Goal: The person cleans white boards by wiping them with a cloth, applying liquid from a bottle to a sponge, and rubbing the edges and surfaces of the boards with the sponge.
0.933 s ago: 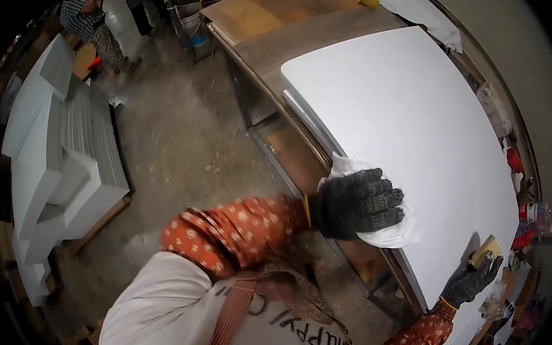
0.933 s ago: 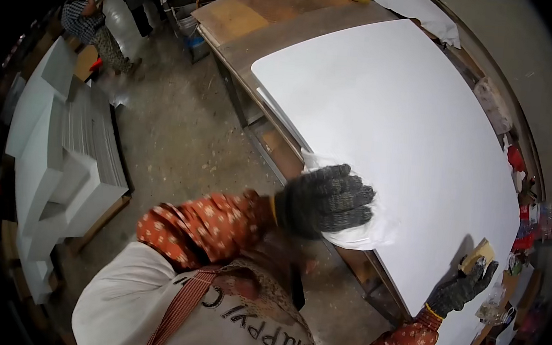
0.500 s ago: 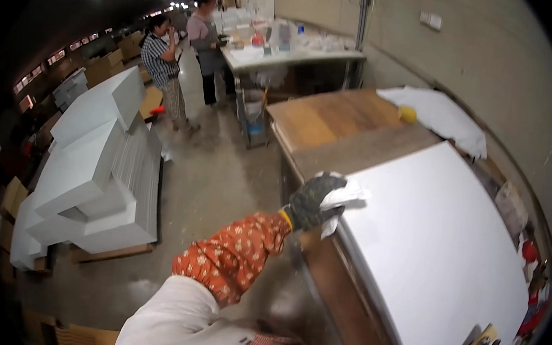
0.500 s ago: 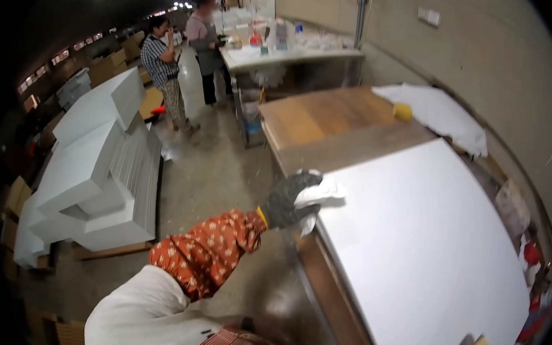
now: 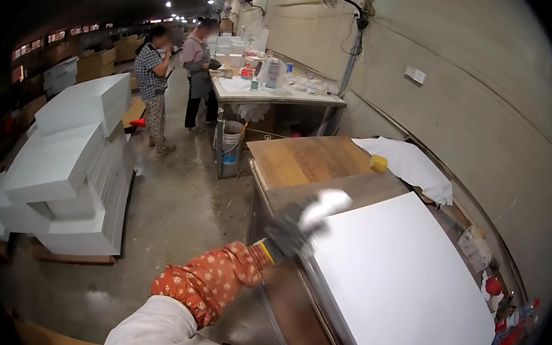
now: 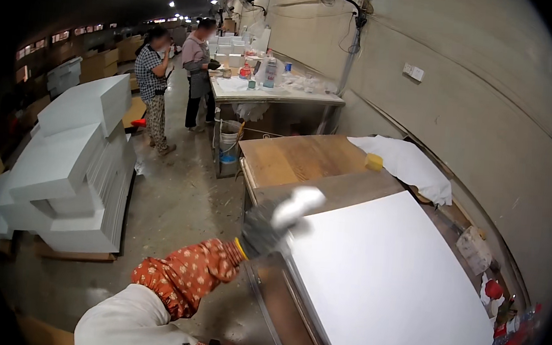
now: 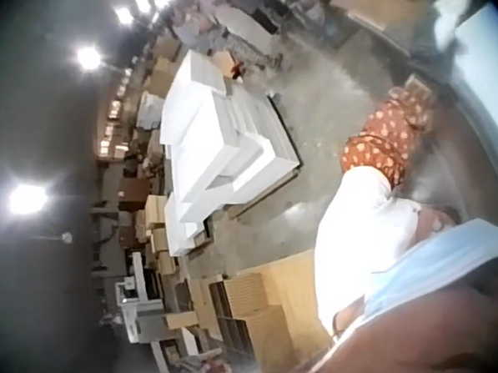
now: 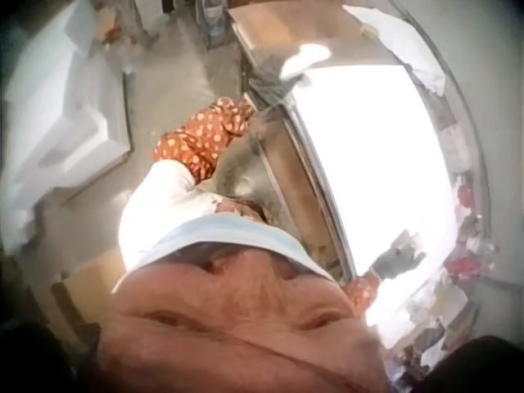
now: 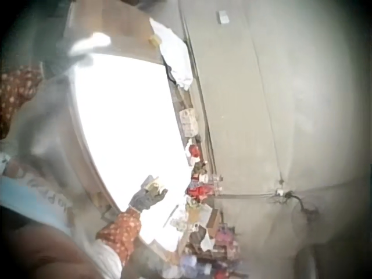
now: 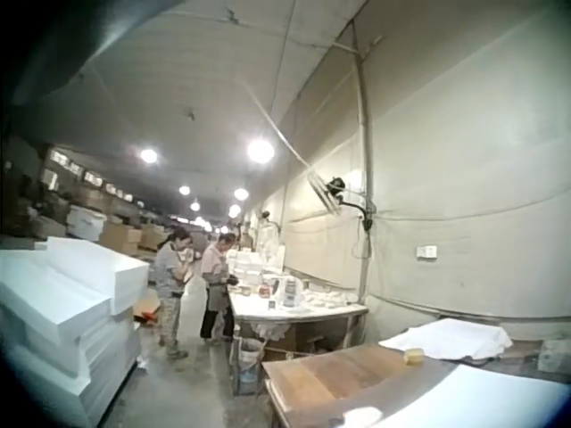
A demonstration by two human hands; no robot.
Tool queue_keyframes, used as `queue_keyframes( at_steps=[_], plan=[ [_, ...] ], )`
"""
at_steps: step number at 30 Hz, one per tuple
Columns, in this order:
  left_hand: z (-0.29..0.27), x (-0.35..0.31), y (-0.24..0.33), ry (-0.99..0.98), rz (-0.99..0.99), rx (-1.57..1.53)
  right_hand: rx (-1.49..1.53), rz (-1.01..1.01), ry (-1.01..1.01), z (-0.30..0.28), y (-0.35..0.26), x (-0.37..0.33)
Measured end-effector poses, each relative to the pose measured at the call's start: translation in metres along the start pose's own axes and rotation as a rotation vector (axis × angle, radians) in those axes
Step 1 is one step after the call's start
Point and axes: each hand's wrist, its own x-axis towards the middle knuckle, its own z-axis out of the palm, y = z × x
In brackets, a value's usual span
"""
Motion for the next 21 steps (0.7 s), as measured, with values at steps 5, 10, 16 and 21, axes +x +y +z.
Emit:
queue_keyframes(
  at_steps=[5, 10, 16, 21],
  plan=[
    [0.072, -0.038, -0.011, -0.244, 0.371, 0.345, -0.618, -0.364, -0.034, -0.006, -0.026, 0.009],
    [0.082, -0.048, -0.025, -0.209, 0.326, 0.295, -0.119, -0.099, -0.020, -0.002, -0.019, 0.001],
    [0.091, -0.056, -0.030, -0.112, 0.302, 0.297, 0.862, 0.404, 0.320, 0.012, -0.040, 0.005],
    [0.088, -0.049, -0.028, -0.126, 0.292, 0.277, 0.405, 0.163, 0.101, 0.003, -0.010, 0.006]
  ],
)
